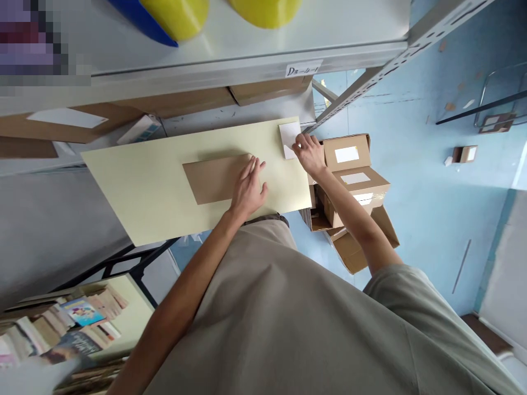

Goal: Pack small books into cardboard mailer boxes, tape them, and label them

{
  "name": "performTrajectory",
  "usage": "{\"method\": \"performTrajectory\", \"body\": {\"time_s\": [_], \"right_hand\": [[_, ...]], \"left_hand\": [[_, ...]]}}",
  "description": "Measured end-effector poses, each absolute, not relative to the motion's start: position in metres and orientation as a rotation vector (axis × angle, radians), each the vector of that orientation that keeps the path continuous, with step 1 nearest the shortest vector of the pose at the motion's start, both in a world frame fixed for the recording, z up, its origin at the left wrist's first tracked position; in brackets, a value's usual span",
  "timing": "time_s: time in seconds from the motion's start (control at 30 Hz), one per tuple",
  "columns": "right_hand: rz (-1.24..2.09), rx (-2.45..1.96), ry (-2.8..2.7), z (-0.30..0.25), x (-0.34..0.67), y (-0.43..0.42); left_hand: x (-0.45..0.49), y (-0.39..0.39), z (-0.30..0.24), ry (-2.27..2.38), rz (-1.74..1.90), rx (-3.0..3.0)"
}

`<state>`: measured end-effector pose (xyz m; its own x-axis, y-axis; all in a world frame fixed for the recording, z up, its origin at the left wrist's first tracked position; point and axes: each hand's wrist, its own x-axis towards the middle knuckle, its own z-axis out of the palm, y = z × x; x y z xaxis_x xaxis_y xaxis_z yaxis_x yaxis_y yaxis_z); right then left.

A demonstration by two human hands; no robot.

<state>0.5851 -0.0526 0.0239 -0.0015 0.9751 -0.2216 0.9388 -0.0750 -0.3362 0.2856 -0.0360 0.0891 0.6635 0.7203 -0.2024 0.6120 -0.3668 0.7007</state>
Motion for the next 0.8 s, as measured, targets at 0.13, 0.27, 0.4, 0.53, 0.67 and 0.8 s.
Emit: {"method": "performTrajectory", "body": {"time_s": [0.13, 0.27, 0.4, 0.53, 0.67, 0.8], "right_hand": [[0.532, -2.179, -2.254, 0.048, 0.580, -0.109], [0.523, -2.191, -2.340, 0.057, 0.578, -0.151], [0.542, -2.227, -2.345, 0.053, 0.573, -0.163], [0.592, -2.219, -2.318, 0.048, 0.568, -0.159], [0.653, -2.226, -2.311, 0.048, 0.566, -0.152], [0.807, -2.307, -2.363, 0.057, 0.562, -0.149]], "left_hand": [[0.339, -0.021, 0.072, 0.885, 0.041, 2.131], [0.371, -0.007, 0.046, 0.787, -0.090, 2.108], [0.386, 0.002, 0.028, 0.711, -0.268, 2.112], [0.396, 0.005, 0.020, 0.744, -0.441, 2.125], [0.401, 0.001, 0.020, 0.784, -0.544, 2.110], [0.405, 0.001, 0.027, 0.809, -0.640, 2.126]]}}
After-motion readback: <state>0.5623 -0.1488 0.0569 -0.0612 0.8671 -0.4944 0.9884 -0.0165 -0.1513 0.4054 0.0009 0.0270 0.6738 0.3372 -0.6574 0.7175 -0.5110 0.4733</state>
